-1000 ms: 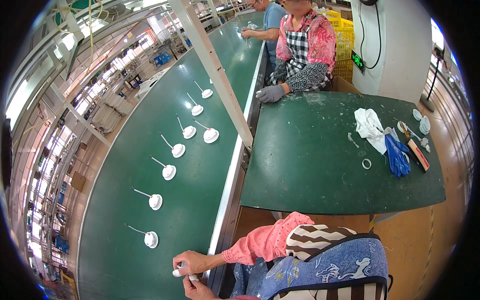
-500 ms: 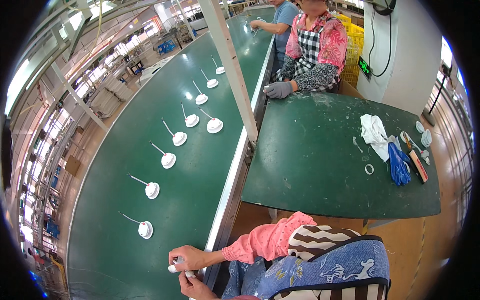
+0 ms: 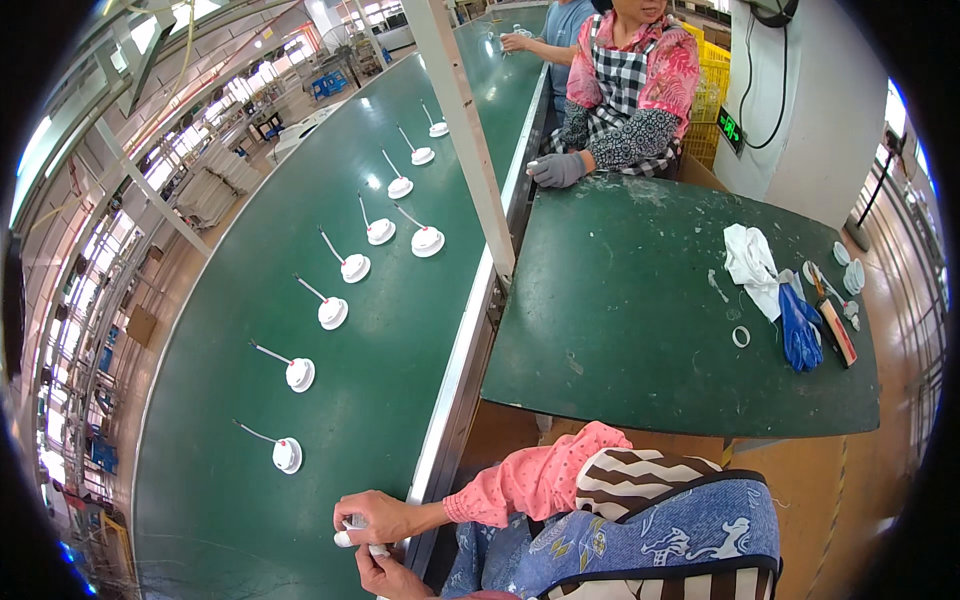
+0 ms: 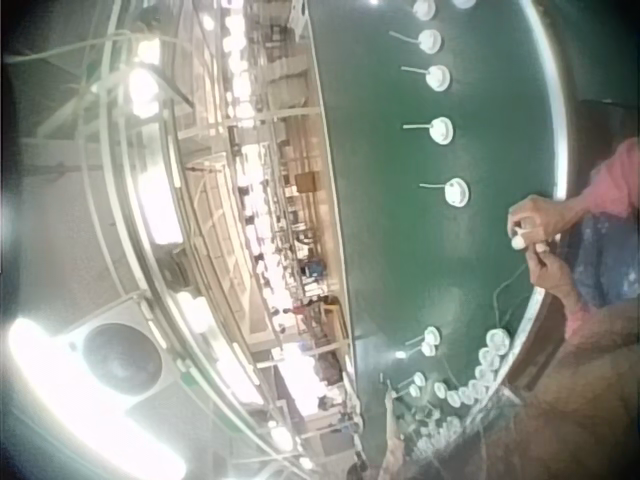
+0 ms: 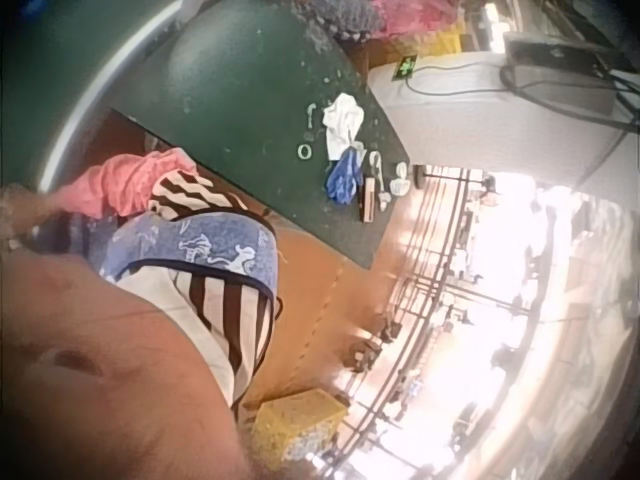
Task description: The person picks up a wire and a circuit board, threads the wire through a white plastic base, and presses the board into the base before placing the unit on the conveyor belt.
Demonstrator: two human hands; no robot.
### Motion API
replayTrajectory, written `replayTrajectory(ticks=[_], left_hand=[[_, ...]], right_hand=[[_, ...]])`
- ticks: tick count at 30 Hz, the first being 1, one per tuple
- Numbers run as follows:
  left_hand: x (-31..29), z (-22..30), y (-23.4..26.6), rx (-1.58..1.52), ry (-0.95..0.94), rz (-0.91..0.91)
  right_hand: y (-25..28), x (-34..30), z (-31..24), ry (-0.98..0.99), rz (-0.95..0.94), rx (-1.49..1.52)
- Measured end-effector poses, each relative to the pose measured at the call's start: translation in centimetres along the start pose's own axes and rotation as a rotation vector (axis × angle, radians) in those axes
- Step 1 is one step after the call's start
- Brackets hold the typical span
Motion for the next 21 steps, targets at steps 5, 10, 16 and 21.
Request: replayTrajectory(ticks=[5,10,16,21], left_hand=[[-0.5,1.6,-0.4,-0.071,0.011,-0.020],[-0.9,3.2,-0.2,0.161,0.015,0.037],[-0.8,2.9,-0.1,0.166,0.069,0.041],[-0.9,2.7,0.3,0.130,0.121,0.029]], right_hand=[[-0.1,-0.1,0.4,0.015,0.019,-0.006],[-0.2,-0.1,0.7,0.039,0.028,-0.023],[-0.3,0.0,0.6,0.045,0.038,-0.005],[-0.5,0.1,-0.1,0.046,0.056,0.002]])
Point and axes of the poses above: each hand's wrist, its own x-axis towards the middle knuckle, its own y-axis out of the back of the hand, z = x × y, the point moved 4 cm from there along x, towards the middle knuckle, and after that the axes turned 12 degrees about -z, right-handed, at the moved point
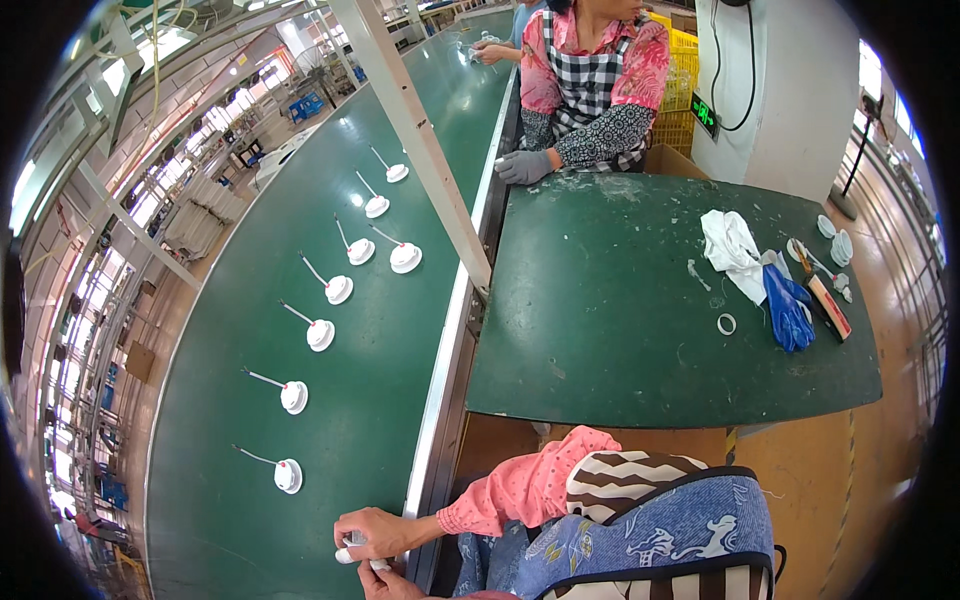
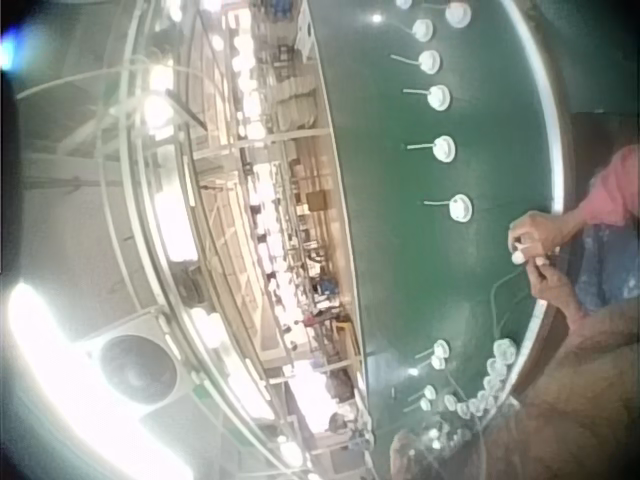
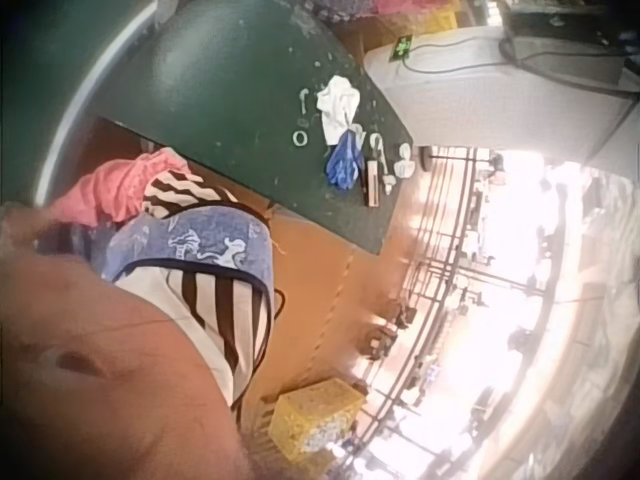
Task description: The person picks up a wire and a circuit board, threads the wire through a white plastic base, and presses the board into the base before placing the unit on the conveyor belt.
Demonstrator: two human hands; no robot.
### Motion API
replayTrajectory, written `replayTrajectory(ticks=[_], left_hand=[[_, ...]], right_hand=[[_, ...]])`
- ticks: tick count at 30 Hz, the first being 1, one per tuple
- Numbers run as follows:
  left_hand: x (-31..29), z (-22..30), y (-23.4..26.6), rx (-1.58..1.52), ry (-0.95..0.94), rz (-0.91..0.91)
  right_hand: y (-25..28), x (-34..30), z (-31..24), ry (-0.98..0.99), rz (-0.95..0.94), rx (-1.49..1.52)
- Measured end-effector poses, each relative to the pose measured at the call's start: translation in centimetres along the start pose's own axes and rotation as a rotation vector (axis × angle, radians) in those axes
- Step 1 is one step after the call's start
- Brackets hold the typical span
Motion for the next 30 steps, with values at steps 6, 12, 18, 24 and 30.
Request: replayTrajectory(ticks=[6,12,18,24,30], left_hand=[[-0.7,0.9,0.0,0.068,-0.010,-0.004],[-0.9,0.4,-1.2,-0.011,-0.045,-0.023],[2.3,-2.5,-1.3,-0.097,-0.286,0.077],[2.5,-3.3,-3.1,-0.083,-0.430,0.123],[1.3,-1.9,-2.0,-0.240,-0.441,0.187]], right_hand=[[-0.1,-0.6,0.1,-0.001,0.006,-0.005],[1.0,-1.4,-0.4,-0.028,-0.013,-0.025],[1.7,0.6,0.5,0.042,0.018,-0.122],[2.5,0.2,-0.7,-0.051,-0.074,-0.096],[1.8,-0.3,0.9,-0.155,-0.140,0.049]])
Point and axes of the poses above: each hand's wrist, its own x-axis towards the middle knuckle, its own y-axis out of the back of the hand, z = x × y, the point moved 4 cm from there along x, towards the middle knuckle, and after that the axes turned 12 degrees about -z, right-handed, at the moved point
